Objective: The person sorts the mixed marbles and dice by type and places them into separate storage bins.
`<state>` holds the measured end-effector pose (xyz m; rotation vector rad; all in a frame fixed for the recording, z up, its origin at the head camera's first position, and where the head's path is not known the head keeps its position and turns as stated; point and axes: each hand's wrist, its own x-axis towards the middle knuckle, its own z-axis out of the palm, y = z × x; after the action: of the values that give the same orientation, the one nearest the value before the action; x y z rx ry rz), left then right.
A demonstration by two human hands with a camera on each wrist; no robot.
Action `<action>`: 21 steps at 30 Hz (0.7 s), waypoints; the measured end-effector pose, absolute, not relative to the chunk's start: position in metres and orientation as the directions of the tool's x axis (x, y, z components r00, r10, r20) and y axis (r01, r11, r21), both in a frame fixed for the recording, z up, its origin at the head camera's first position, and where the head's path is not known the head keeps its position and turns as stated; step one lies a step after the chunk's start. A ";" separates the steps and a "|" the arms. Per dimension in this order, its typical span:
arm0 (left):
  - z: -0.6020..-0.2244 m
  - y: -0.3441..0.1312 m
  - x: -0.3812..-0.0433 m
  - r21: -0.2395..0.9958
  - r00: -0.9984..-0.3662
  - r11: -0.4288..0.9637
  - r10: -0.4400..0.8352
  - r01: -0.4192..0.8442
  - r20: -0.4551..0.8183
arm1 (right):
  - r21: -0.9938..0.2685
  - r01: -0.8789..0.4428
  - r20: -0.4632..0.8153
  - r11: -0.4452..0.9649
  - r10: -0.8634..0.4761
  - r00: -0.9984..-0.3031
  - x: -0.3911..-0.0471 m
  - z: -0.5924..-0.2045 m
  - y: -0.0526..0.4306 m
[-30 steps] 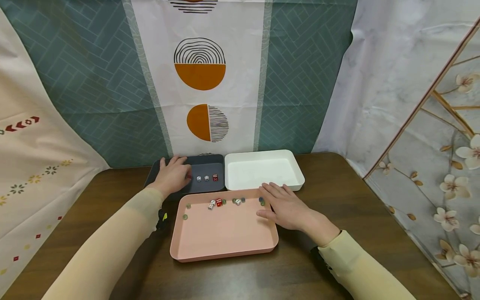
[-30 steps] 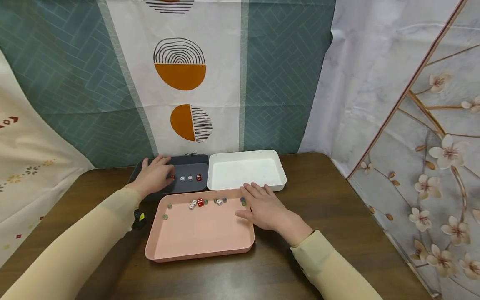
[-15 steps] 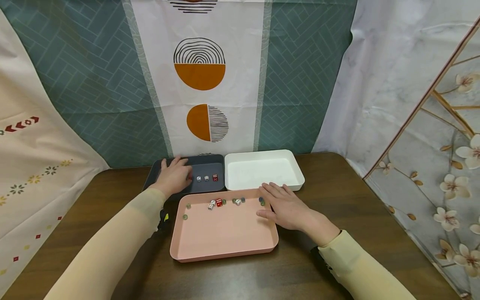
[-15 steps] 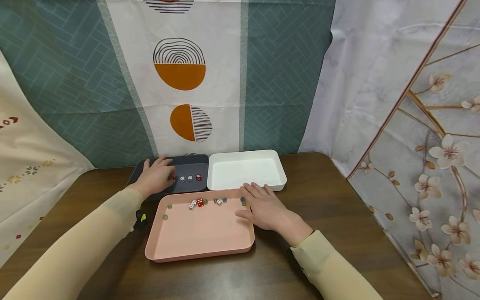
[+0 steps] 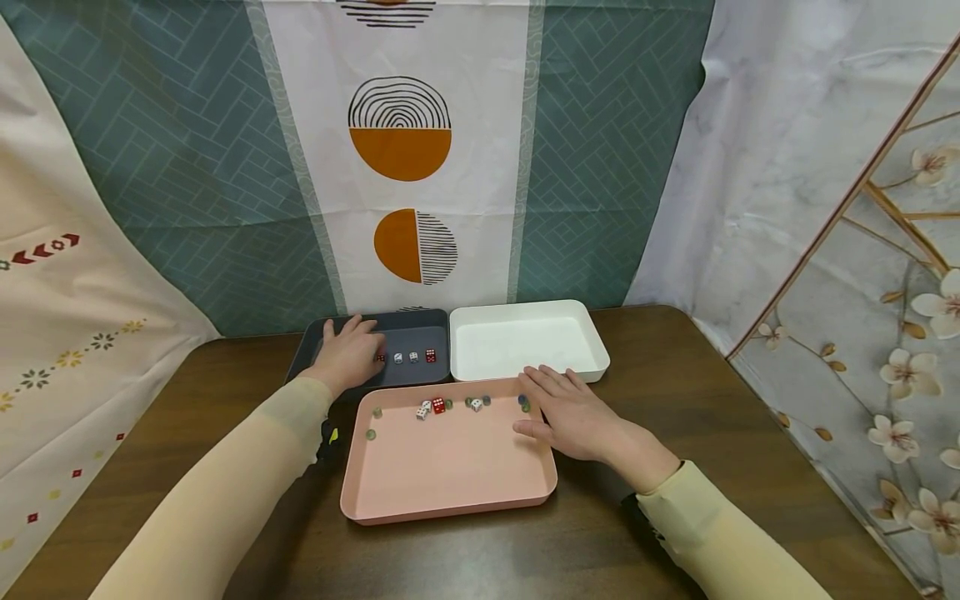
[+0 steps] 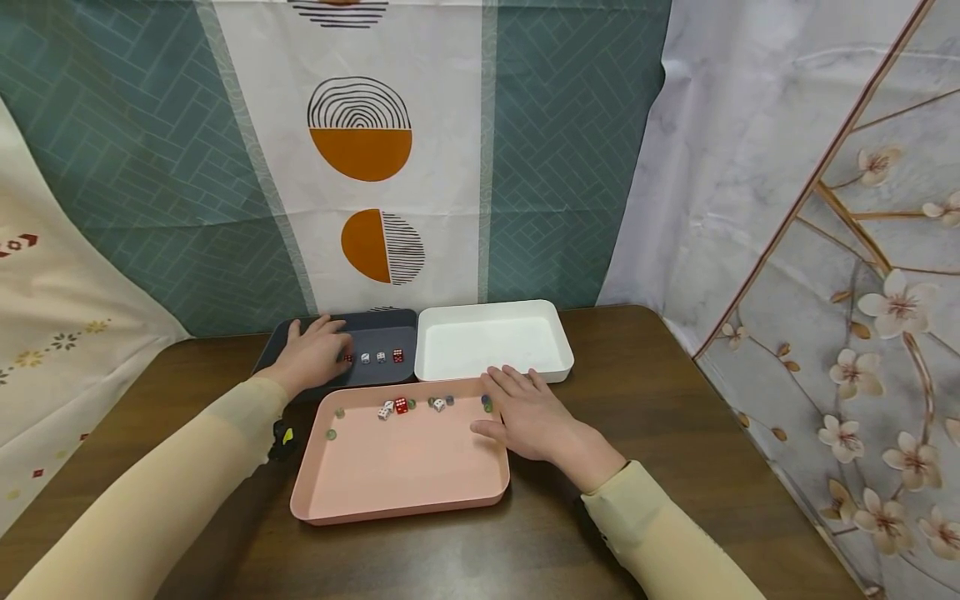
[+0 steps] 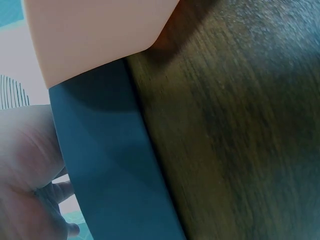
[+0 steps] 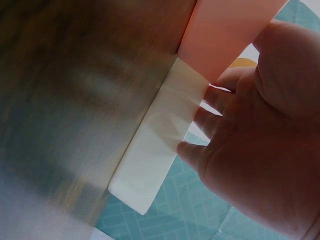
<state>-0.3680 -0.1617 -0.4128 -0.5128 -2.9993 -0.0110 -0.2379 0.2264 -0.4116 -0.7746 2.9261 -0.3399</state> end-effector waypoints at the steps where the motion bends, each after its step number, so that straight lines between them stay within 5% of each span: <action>1: -0.412 -0.162 -0.367 -0.007 -0.939 0.943 0.331 0.332 0.098 | -0.239 -0.476 -0.037 0.847 -0.498 -0.867 -0.238 -0.412 0.226; 21: -0.397 -0.168 -0.353 0.013 -0.928 0.934 0.353 0.357 0.116 | -0.249 -0.496 -0.015 0.832 -0.516 -0.857 -0.240 -0.415 0.228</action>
<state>-0.3530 -0.1683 -0.3970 -0.5483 -2.9788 -0.0510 -0.2398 0.2285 -0.4152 -0.8100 2.9282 -0.3638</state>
